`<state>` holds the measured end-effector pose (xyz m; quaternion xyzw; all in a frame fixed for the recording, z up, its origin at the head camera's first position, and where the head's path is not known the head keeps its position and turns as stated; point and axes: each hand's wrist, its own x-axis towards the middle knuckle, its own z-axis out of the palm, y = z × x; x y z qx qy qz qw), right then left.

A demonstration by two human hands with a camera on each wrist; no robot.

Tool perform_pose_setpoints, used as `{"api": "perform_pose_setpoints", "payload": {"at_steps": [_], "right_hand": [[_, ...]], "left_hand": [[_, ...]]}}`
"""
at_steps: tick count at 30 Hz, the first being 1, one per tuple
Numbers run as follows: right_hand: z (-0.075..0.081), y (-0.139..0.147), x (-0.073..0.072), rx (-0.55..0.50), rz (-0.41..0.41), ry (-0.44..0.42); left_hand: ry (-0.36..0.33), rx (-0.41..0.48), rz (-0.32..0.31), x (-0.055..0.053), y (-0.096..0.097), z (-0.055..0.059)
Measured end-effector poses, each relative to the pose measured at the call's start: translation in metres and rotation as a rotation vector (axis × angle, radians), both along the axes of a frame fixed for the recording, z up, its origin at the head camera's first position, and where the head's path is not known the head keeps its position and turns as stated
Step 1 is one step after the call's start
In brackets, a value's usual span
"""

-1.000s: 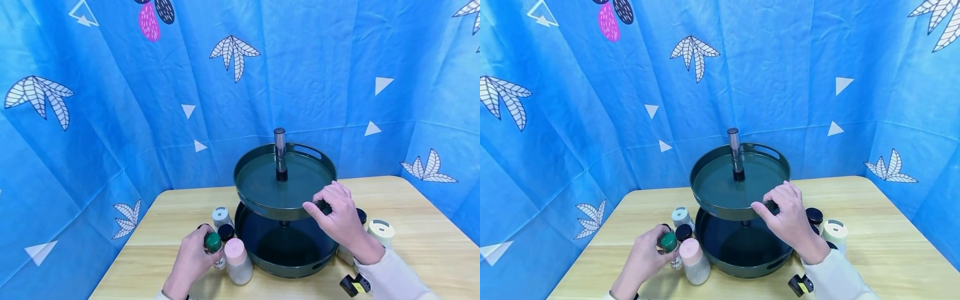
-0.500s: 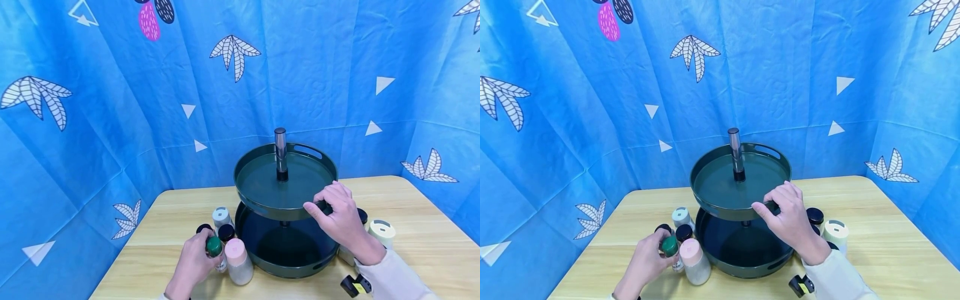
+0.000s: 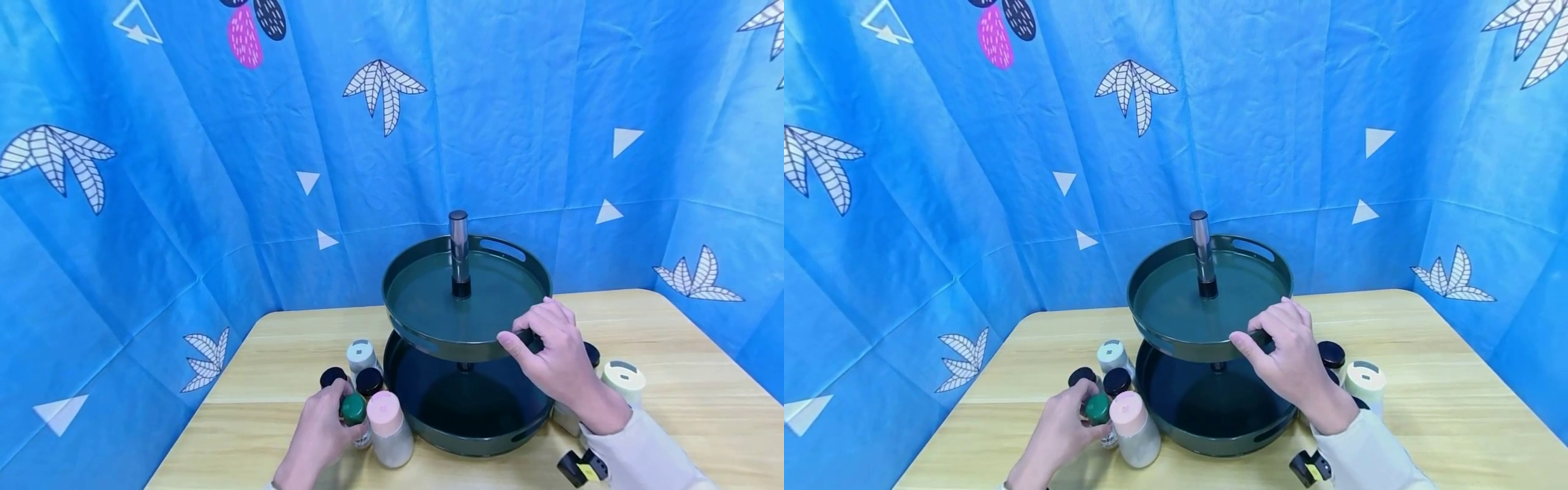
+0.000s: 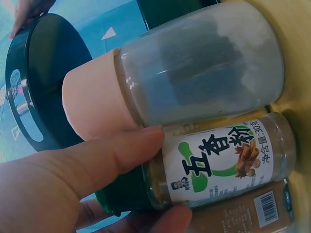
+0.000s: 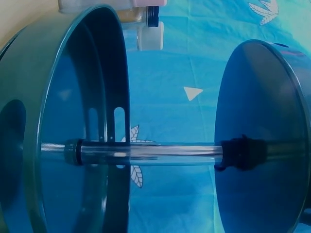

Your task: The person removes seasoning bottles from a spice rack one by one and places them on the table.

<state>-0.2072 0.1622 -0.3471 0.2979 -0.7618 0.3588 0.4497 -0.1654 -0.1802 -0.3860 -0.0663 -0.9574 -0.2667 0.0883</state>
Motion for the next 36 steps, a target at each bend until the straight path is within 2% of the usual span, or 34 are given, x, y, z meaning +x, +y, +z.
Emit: {"api": "perform_pose_setpoints", "payload": {"at_steps": [8, 20, 28, 36], "right_hand": [[-0.0005, -0.0005, 0.0005, 0.007, -0.005, 0.002], [-0.0002, -0.0017, -0.0003, 0.015, -0.007, -0.001], [-0.0011, -0.0031, -0.0001, 0.017, 0.005, 0.006], [-0.0007, -0.0009, 0.0006, -0.001, 0.016, 0.017]], "left_hand": [[-0.003, -0.007, 0.012, -0.0007, -0.0016, -0.0042], [-0.022, -0.012, 0.041, -0.0015, -0.0039, -0.0047], [-0.057, -0.004, 0.041, -0.0014, -0.0041, -0.0043], [-0.052, 0.008, 0.024, 0.0006, -0.0062, -0.0020]]}}
